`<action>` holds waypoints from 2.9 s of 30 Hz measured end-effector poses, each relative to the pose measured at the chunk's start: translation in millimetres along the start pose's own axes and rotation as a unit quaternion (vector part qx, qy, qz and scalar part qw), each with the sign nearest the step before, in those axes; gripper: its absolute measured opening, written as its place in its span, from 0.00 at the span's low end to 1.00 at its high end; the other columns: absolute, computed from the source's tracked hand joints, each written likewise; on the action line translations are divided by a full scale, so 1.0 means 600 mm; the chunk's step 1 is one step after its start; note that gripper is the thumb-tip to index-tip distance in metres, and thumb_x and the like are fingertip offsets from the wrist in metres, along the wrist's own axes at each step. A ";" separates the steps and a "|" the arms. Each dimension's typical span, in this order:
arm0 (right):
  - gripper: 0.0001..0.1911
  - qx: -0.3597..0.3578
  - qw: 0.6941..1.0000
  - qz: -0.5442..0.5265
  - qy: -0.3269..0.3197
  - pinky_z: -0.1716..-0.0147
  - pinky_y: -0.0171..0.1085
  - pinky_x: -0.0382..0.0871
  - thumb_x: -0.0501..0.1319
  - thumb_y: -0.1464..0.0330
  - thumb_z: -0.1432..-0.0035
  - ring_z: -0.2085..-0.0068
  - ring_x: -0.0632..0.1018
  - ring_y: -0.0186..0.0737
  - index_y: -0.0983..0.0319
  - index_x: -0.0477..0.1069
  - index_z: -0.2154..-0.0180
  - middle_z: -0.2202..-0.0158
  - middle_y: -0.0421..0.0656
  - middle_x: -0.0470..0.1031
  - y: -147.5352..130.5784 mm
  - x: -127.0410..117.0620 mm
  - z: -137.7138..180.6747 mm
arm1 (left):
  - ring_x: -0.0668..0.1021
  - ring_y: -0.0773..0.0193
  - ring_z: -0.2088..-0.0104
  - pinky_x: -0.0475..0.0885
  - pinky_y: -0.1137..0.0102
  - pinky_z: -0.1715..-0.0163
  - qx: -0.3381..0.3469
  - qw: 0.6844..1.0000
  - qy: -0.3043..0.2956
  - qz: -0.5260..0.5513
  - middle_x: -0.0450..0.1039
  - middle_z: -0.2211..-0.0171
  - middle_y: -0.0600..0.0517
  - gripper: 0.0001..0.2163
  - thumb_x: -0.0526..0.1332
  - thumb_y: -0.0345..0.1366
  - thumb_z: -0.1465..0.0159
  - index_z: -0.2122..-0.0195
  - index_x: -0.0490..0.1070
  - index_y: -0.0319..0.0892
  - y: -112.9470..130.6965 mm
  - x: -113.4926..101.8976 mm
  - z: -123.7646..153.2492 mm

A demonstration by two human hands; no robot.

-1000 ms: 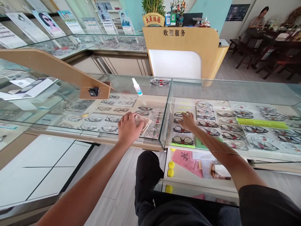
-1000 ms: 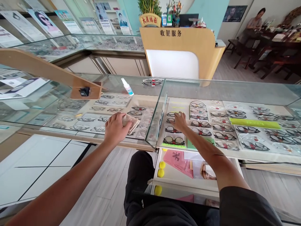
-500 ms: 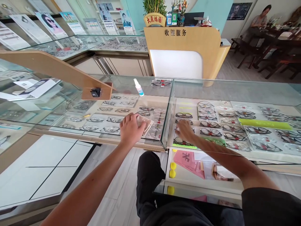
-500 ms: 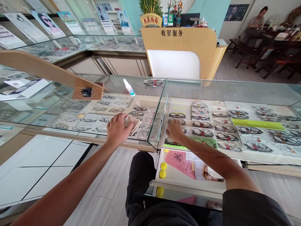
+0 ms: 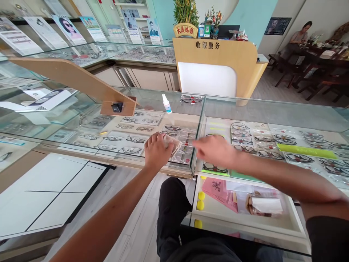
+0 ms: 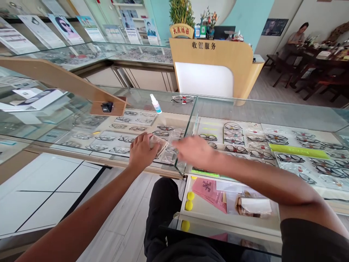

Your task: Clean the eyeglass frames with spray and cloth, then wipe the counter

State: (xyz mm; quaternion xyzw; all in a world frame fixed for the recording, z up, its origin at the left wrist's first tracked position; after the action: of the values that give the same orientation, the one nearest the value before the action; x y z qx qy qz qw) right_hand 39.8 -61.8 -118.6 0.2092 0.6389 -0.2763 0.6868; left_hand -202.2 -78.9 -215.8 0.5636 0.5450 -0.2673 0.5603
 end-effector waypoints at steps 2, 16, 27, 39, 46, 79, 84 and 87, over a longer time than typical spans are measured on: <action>0.14 0.063 0.996 0.021 0.057 0.60 0.42 0.71 0.59 0.71 0.31 0.58 0.84 0.51 0.61 0.80 0.50 0.58 0.51 0.86 0.067 -0.028 -0.079 | 0.68 0.39 0.28 0.61 0.46 0.27 0.005 1.000 0.002 -0.003 0.68 0.28 0.37 0.25 0.57 0.46 0.29 0.34 0.70 0.41 -0.002 0.000 0.000; 0.29 0.140 0.980 0.068 0.122 0.29 0.59 0.56 0.55 0.63 0.30 0.28 0.61 0.66 0.67 0.77 0.35 0.25 0.56 0.66 0.290 0.037 -0.452 | 0.69 0.41 0.28 0.62 0.46 0.28 0.010 1.000 0.008 -0.014 0.68 0.29 0.37 0.22 0.57 0.45 0.28 0.35 0.70 0.44 -0.009 -0.007 0.001; 0.27 0.158 0.980 0.078 0.094 0.32 0.66 0.55 0.58 0.64 0.36 0.34 0.67 0.71 0.69 0.82 0.43 0.39 0.62 0.78 0.315 0.062 -0.523 | 0.70 0.42 0.28 0.62 0.46 0.28 0.006 1.000 0.005 -0.001 0.68 0.29 0.38 0.20 0.59 0.43 0.29 0.37 0.71 0.46 -0.009 -0.009 0.001; 0.24 0.096 0.978 0.094 0.158 0.29 0.56 0.54 0.52 0.71 0.26 0.29 0.62 0.62 0.68 0.77 0.37 0.31 0.55 0.75 0.204 -0.004 -0.333 | 0.68 0.41 0.27 0.61 0.45 0.27 0.003 1.000 -0.004 -0.006 0.68 0.28 0.37 0.22 0.58 0.44 0.29 0.36 0.70 0.44 -0.004 -0.011 0.003; 0.27 -0.098 0.978 -0.073 0.171 0.27 0.65 0.58 0.50 0.68 0.23 0.23 0.60 0.62 0.56 0.72 0.29 0.27 0.44 0.72 0.002 -0.054 0.031 | 0.69 0.39 0.28 0.63 0.46 0.28 0.010 1.000 -0.004 -0.009 0.69 0.29 0.37 0.23 0.59 0.43 0.30 0.36 0.70 0.42 0.002 -0.009 0.003; 0.26 0.236 0.963 0.079 0.108 0.28 0.58 0.56 0.53 0.77 0.31 0.28 0.66 0.64 0.67 0.78 0.37 0.32 0.56 0.76 0.405 0.338 -0.147 | 0.69 0.38 0.28 0.63 0.41 0.29 -0.001 1.000 -0.011 -0.025 0.67 0.28 0.39 0.24 0.56 0.47 0.28 0.34 0.69 0.44 -0.008 0.002 -0.011; 0.24 0.245 0.963 0.065 0.089 0.27 0.62 0.50 0.57 0.76 0.35 0.29 0.66 0.64 0.64 0.82 0.43 0.36 0.56 0.79 0.454 0.357 -0.192 | 0.68 0.39 0.27 0.63 0.41 0.28 -0.009 0.999 -0.027 -0.030 0.66 0.27 0.40 0.24 0.57 0.45 0.28 0.33 0.68 0.45 -0.006 0.001 -0.012; 0.22 0.242 0.965 0.060 0.078 0.26 0.61 0.48 0.56 0.75 0.35 0.30 0.66 0.63 0.65 0.82 0.45 0.39 0.56 0.81 0.465 0.364 -0.205 | 0.68 0.40 0.27 0.63 0.41 0.28 -0.012 0.999 -0.029 -0.031 0.66 0.27 0.40 0.24 0.57 0.45 0.28 0.33 0.67 0.45 -0.005 0.000 -0.014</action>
State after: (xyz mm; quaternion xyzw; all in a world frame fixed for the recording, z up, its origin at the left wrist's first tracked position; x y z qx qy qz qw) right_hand 133.4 204.5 -365.6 0.4285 0.5908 -0.3636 0.5788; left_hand -207.8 -71.8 -215.1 0.5315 0.5488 -0.2948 0.5740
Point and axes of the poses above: each hand's wrist, its own z-axis away from the middle knuckle, its own x-axis out of the palm, y = z × x, the point moved 3 cm from there along -z, towards the middle knuckle
